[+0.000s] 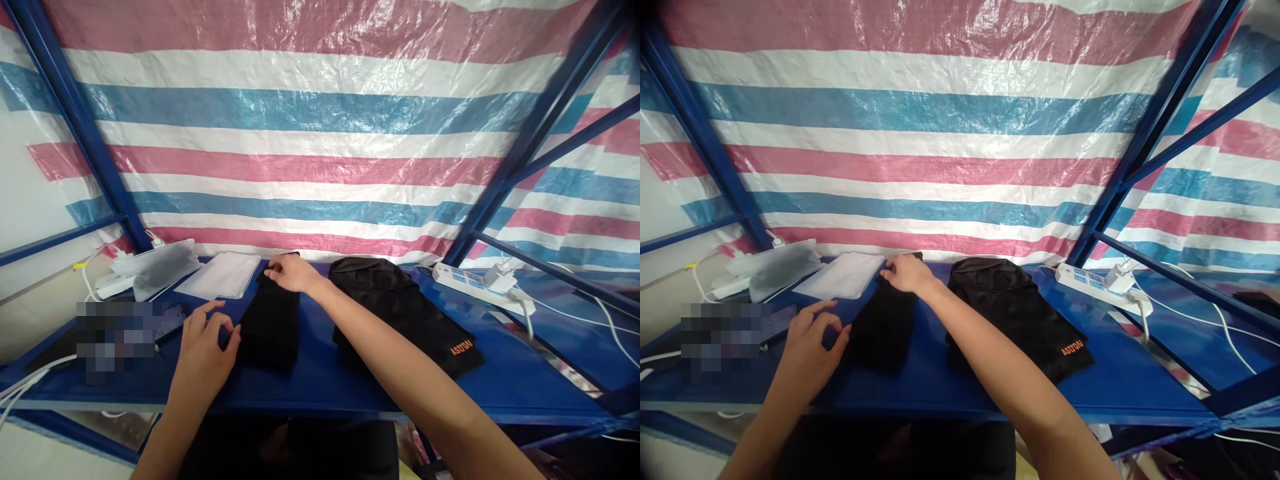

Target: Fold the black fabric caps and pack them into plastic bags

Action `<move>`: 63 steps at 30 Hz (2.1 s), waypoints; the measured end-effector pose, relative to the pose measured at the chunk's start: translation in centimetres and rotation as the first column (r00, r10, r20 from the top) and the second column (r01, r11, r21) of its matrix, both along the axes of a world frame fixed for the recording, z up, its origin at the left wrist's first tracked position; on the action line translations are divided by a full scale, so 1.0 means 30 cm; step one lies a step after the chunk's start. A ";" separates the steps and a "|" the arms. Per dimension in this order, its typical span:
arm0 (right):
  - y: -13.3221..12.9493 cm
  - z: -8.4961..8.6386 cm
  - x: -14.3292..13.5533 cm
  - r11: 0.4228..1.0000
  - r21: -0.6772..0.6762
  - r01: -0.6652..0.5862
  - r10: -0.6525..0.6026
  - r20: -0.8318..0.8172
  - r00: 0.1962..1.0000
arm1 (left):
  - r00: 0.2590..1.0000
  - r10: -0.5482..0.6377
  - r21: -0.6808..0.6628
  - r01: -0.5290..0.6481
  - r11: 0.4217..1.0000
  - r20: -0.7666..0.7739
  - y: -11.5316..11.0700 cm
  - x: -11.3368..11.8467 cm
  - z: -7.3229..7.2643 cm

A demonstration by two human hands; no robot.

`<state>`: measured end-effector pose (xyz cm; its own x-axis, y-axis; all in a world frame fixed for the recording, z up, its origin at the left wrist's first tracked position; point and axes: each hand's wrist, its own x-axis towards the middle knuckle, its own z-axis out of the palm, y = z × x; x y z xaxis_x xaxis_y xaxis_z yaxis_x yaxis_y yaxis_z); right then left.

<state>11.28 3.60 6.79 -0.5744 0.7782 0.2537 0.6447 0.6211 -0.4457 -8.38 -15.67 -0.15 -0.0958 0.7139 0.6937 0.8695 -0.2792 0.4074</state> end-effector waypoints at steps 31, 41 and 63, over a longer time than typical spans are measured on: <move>-0.421 0.089 0.372 0.805 -0.402 -0.437 0.291 -0.374 0.881 | 0.917 -0.299 -0.248 0.364 0.898 0.262 -0.057 0.010 0.175; -0.073 -0.121 0.185 0.609 -0.788 -0.087 -0.381 -0.387 0.840 | 0.985 -0.125 -0.438 0.166 0.883 0.122 0.463 0.060 0.142; -0.033 -0.097 0.285 0.957 -0.008 -0.290 0.289 -0.057 0.956 | 0.757 -0.628 -0.500 0.480 0.721 -0.180 0.530 0.227 0.045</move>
<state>19.84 2.61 3.87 -0.7609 0.5852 0.2803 0.4128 0.7699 -0.4867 -1.56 0.22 1.18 0.5778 0.7776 0.2480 0.7051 -0.6286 0.3282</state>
